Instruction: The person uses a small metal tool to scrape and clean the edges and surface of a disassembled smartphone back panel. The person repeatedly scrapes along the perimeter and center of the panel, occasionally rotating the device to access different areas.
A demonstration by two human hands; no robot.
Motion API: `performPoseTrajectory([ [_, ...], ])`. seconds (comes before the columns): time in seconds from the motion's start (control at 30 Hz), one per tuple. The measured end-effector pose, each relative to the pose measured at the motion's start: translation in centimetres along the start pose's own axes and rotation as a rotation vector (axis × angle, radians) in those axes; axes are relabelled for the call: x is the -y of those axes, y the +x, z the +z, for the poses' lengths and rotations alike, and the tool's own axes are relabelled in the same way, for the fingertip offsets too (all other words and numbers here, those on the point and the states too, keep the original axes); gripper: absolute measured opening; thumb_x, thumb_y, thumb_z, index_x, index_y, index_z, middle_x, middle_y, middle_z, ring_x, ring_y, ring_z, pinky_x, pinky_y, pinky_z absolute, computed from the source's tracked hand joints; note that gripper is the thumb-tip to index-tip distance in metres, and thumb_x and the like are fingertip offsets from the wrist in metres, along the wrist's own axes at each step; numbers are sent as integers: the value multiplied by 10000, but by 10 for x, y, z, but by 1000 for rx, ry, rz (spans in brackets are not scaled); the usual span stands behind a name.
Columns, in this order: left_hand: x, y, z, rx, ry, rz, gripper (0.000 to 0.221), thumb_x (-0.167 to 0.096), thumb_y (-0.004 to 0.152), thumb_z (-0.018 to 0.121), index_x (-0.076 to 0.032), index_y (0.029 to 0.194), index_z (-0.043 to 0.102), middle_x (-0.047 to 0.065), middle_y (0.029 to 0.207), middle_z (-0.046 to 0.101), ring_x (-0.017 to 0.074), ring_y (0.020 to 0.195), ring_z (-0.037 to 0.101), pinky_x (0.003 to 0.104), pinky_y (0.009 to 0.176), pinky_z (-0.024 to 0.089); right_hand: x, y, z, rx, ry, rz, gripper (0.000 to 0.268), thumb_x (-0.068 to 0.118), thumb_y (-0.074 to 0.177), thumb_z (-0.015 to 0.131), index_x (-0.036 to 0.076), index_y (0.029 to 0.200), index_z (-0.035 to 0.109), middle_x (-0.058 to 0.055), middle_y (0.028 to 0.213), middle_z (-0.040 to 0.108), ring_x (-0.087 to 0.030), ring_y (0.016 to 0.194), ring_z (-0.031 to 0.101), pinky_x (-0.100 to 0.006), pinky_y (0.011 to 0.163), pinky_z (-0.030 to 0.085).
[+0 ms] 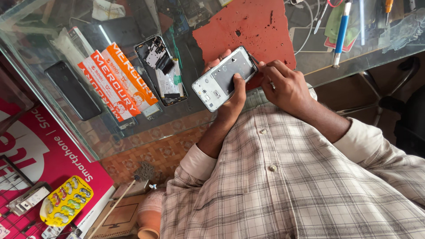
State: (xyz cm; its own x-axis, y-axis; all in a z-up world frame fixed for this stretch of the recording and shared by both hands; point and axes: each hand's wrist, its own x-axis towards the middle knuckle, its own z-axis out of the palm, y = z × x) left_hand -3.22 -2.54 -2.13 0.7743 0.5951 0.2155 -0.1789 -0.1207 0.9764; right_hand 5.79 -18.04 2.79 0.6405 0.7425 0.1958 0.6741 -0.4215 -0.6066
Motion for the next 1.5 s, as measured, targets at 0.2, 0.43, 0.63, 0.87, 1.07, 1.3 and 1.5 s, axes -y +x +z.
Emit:
performPoseTrajectory([
  [0.2,2,1,-1,26,64,25,568,67,963,572,-64,1444,300,206,1497,489,239,1294,535,380,1109,507,-2,2,0,26,-15,-19,363,-17,905,701,-50,1262,651,-114,1036,669,-234,718,686,-343,554,548],
  [0.43,1,-4,-3,54,73,-20,567,59,966,571,-60,1444,290,223,1525,468,251,1343,522,384,1146,484,5,7,-3,76,-70,-26,352,33,947,691,-53,1285,637,-103,1007,652,-247,718,670,-361,555,528],
  [0.63,2,-3,-1,35,-47,-44,548,74,990,561,-67,1448,294,232,1537,460,255,1365,510,385,1157,476,6,3,0,88,-63,19,353,50,932,690,-45,1269,643,-93,980,648,-254,710,670,-367,547,529],
  [0.87,8,-3,-1,27,-20,-9,563,43,981,572,-73,1453,288,238,1525,463,287,1408,513,426,1192,495,-9,-1,5,-101,237,183,260,2,991,665,52,1246,669,-73,976,648,-216,741,704,-341,635,558],
  [1.07,11,-6,-2,18,-135,25,571,37,995,582,-101,1473,302,239,1547,456,281,1389,494,421,1180,458,-20,7,-14,-115,-26,200,247,-4,1039,689,-24,1280,641,-123,1015,623,-262,765,681,-371,635,527],
  [1.3,12,-7,-6,100,-324,-48,570,66,992,573,-130,1462,316,245,1580,424,310,1501,445,468,1239,446,-2,31,-24,-130,-191,-34,281,100,944,761,36,1203,675,-147,1251,626,-341,1215,530,-494,1000,407],
  [1.5,14,-5,-3,78,-331,28,581,75,988,559,-139,1471,316,232,1584,419,306,1524,425,474,1274,415,4,39,-19,-89,-198,-37,244,137,896,765,70,1127,731,-76,1206,645,-318,1194,533,-471,1030,352],
])
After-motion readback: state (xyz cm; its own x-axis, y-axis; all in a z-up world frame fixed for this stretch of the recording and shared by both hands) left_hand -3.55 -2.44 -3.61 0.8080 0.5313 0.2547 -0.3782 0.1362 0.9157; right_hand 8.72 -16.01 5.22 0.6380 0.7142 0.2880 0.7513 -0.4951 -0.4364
